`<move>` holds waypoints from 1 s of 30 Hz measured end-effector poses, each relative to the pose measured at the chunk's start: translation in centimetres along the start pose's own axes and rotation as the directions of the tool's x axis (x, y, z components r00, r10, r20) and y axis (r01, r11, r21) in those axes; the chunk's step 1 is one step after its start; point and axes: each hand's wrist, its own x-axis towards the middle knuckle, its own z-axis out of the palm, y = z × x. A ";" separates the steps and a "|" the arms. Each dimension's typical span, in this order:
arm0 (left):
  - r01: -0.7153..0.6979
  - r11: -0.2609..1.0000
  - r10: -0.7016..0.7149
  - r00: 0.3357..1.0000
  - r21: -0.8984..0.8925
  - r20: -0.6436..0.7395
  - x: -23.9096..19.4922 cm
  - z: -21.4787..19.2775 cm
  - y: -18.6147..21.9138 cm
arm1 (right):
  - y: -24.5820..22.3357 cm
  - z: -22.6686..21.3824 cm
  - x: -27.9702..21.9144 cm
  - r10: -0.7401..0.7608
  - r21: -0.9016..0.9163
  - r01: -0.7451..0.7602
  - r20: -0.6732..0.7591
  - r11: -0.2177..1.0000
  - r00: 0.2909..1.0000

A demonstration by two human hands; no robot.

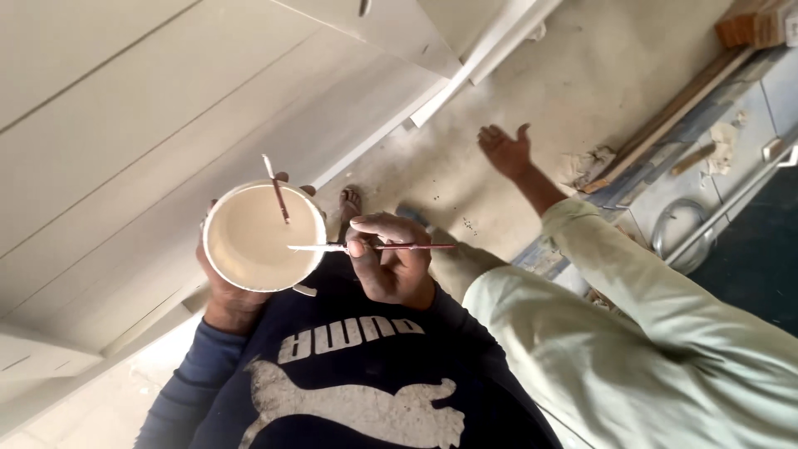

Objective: The person holds a cup of white paint in one hand and a paintbrush in the other, applying white paint to the surfaces and edges of white wooden furniture parts, including slots and panel edges, dipping the brush into the cup as needed while standing in a workshop.

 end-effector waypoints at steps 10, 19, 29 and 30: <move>-0.019 0.998 0.019 1.000 -0.061 -0.011 0.2 -0.2 -0.3 | 0.8 -0.4 0.7 -0.071 0.005 0.071 0.075 0.997 0.995; -0.035 0.997 0.035 0.999 -0.068 0.002 0.7 -0.9 -1.5 | 0.1 -2.8 3.2 -0.078 0.142 0.035 0.309 0.989 0.948; -0.053 0.997 0.058 0.990 -0.048 0.132 1.2 1.6 -1.7 | -2.8 -3.8 7.8 0.115 -0.215 -0.002 0.513 0.977 0.851; -0.072 0.997 0.074 0.992 -0.019 0.103 1.3 1.1 -2.1 | -3.0 -3.7 8.0 0.134 -0.247 0.001 0.528 0.969 0.838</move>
